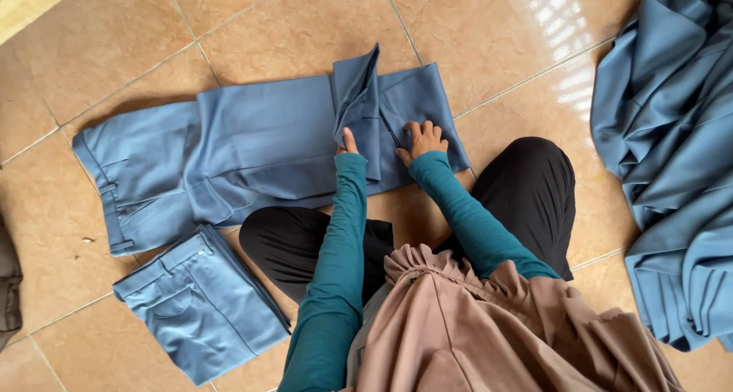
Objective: The person folds two pairs of light blue trousers on a tiled floor. They smooth each pair, fold the legs together, then fold the garment in half and again into a compact rectangle, placing each finished pair into a growing stack.
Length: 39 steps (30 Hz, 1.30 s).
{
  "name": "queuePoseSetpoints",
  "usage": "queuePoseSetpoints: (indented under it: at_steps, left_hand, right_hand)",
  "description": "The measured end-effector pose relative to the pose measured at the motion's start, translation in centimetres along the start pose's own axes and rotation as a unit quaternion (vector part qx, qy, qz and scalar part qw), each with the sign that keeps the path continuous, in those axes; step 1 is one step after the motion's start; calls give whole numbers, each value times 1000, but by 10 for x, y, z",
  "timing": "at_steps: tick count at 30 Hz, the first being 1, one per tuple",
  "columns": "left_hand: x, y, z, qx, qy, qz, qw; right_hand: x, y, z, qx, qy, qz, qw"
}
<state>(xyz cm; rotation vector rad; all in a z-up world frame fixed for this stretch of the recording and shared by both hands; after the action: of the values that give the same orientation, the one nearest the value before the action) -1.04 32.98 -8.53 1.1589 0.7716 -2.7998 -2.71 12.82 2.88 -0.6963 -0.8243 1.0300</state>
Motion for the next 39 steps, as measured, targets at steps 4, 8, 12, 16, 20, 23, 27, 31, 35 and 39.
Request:
queuePoseSetpoints:
  at_steps: [4,8,12,16,20,23,27,31,35,39]
  left_hand:
    - [-7,-3,-9,-18,12,14,1000]
    - [-62,-1,50,-22,14,71,997]
    - [-120,47,117,62,25,135,989]
    - [-138,127,176,146,318,97,932]
    - [-86,217,178,334,420,-205,818]
    - [-46,230,156,377,418,-271,780]
    - [-26,170,96,223,387,-406,797]
    - [-18,55,87,139,346,-462,805]
    - [7,-10,70,87,320,-550,767]
    - [16,-30,73,104,297,-604,732]
  right_hand:
    - [-9,9,-20,-1,-11,-11,1000]
    - [-65,52,-86,-93,-67,-125,986]
    - [-156,23,-138,-203,33,-444,872]
    - [-258,-23,-156,-215,35,-610,762]
    - [-299,-25,-145,-102,136,-608,775]
    - [-319,-1,-156,-59,209,-654,725]
    - [-303,-12,-151,-134,111,-578,798]
    - [-293,-19,-137,-103,134,-429,888]
    - [-267,-51,-96,-72,193,-260,943]
    - [-234,-87,-57,-49,213,-119,969]
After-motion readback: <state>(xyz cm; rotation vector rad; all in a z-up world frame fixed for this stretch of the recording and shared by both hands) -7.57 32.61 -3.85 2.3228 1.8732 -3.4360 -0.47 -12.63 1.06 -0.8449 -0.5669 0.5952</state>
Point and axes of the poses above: each hand's wrist, its own z-axis away from the middle knuckle, its own y-axis out of the palm, x = y × z, the point moved 2 cm from there along -z, towards the middle knuckle, and after that the axes turned 1 degree about -y, right-handed, at the moved point
